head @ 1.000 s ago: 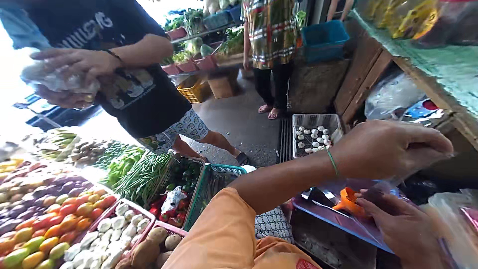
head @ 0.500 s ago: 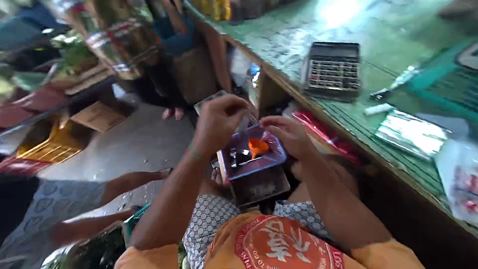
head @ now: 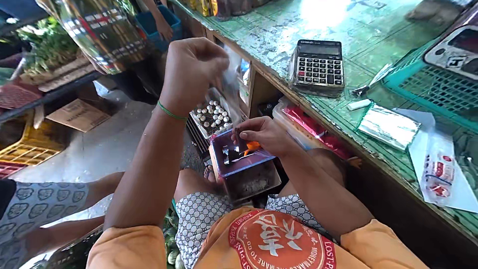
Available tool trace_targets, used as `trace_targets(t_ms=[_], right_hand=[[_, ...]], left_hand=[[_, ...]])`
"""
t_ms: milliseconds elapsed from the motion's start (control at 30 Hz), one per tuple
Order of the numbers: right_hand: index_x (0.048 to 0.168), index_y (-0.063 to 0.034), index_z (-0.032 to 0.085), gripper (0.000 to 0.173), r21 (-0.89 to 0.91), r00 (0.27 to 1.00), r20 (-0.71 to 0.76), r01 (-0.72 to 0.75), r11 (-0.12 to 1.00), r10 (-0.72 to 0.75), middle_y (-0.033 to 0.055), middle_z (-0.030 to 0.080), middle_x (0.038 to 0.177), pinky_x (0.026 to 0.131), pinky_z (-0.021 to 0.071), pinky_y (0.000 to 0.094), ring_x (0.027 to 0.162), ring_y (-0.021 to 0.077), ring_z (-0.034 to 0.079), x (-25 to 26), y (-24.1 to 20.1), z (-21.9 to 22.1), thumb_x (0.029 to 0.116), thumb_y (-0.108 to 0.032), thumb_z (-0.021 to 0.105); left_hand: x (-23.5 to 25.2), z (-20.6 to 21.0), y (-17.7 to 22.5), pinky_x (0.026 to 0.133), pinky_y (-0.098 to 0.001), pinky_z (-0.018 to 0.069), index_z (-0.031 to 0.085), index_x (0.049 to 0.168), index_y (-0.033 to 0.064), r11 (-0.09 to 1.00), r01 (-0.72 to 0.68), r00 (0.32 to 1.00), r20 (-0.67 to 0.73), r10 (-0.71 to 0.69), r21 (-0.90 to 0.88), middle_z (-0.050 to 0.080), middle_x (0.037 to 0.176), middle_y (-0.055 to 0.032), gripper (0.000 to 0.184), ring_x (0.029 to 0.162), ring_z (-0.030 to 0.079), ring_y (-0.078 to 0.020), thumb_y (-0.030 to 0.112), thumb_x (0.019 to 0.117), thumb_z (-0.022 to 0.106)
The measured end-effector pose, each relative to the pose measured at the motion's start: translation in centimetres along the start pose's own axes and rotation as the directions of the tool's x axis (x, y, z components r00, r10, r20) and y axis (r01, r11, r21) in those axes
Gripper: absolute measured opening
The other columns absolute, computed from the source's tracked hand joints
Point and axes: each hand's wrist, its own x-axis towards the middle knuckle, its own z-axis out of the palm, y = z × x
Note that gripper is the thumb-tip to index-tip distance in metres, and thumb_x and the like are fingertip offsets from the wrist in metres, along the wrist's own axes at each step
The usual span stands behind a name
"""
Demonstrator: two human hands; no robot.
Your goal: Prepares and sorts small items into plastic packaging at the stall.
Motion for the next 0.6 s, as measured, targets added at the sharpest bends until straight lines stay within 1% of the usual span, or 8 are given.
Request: trace_targets(t_ms=[133,267,400,600], right_hand=[[0.111,0.0049,0.071,0.017,0.020,0.999,-0.005,-0.035,0.999,0.035,0.0173,0.074,0.103,0.083,0.0629,0.0378,0.090,0.0230,0.073,-0.2,0.1,0.2,0.0989,-0.002,0.061],[0.112,0.0040,0.071,0.017,0.015,0.999,-0.007,-0.038,0.999,0.038,0.0179,0.073,0.104,0.085,0.0621,0.0382,0.092,0.0234,0.073,-0.1,0.6,0.0,0.0976,-0.003,0.064],[0.109,0.0032,0.071,0.015,0.053,0.999,-0.022,-0.041,0.998,0.043,0.0167,0.073,0.103,0.086,0.0614,0.0370,0.092,0.0218,0.072,0.0,1.2,-0.1,0.0962,-0.002,0.066],[0.110,0.0012,0.071,0.016,0.043,0.997,-0.045,-0.066,0.997,0.068,0.0138,0.072,0.104,0.087,0.0604,0.0357,0.091,0.0188,0.071,0.4,2.2,0.0,0.0990,-0.005,0.062]], left_hand=[[0.1,0.6,-0.4,0.068,-0.0261,0.0609,0.073,0.095,0.0053,1.000,0.002,1.000,-0.019,-0.002,-0.021,0.073,0.084,-0.0004,0.007,0.072,0.070,-0.0081,0.006,0.0885,0.075],[-0.1,0.6,-0.5,0.068,-0.0253,0.0604,0.073,0.094,0.0057,1.000,0.004,0.999,-0.036,-0.004,-0.017,0.073,0.083,-0.0001,0.006,0.072,0.069,-0.0077,0.006,0.0885,0.075],[-0.4,0.3,-1.1,0.067,-0.0255,0.0603,0.074,0.094,0.0064,1.000,0.013,0.999,-0.047,-0.014,-0.013,0.073,0.082,0.0002,0.006,0.071,0.069,-0.0078,0.008,0.0889,0.075],[-0.7,0.4,-2.2,0.066,-0.0249,0.0598,0.073,0.094,0.0055,0.998,0.018,0.998,-0.059,-0.022,-0.063,0.073,0.081,0.0000,0.005,0.069,0.069,-0.0073,0.006,0.0887,0.075]])
